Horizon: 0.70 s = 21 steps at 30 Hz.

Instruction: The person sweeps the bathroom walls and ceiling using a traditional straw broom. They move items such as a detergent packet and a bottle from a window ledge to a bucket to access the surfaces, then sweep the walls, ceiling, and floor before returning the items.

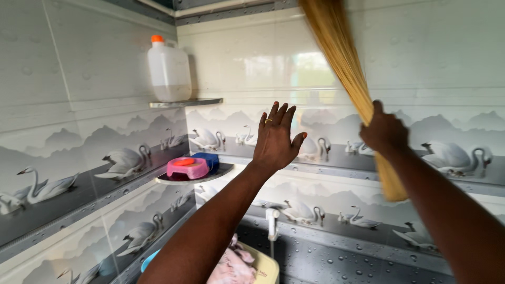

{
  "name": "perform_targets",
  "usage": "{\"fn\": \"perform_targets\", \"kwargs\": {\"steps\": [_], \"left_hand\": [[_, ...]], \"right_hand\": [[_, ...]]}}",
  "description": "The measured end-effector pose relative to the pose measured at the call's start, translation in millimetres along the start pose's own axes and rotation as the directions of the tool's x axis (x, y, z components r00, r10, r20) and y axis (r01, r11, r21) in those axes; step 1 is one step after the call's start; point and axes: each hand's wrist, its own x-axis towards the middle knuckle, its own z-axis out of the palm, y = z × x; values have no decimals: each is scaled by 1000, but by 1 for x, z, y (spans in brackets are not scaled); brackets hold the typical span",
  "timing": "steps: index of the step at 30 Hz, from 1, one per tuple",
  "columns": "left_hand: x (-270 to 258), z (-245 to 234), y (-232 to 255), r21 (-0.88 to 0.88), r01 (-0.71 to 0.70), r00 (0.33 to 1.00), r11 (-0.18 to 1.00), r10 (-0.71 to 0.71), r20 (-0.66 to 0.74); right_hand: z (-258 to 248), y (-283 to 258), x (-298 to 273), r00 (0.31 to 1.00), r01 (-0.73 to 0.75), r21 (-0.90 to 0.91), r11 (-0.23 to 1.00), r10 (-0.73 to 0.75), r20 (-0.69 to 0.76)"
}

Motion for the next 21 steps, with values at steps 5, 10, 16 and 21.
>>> {"fn": "perform_targets", "kwargs": {"steps": [5, 10, 16, 21], "left_hand": [[-11, -1, -11, 37, 26, 999, 999, -27, 41], [-8, -13, -14, 24, -13, 999, 1000, 12, 48], [-11, -14, -24, -3, -23, 1000, 1000, 23, 8], [-20, 10, -17, -38, -1, 999, 999, 3, 43]], "right_hand": [[64, -8, -33, 910, 400, -400, 825, -306, 280], [74, 7, -29, 676, 715, -585, 383, -593, 438], [-26, 31, -18, 959, 282, -553, 784, -230, 164], [12, 44, -32, 985, 87, -369, 925, -25, 170]]}}
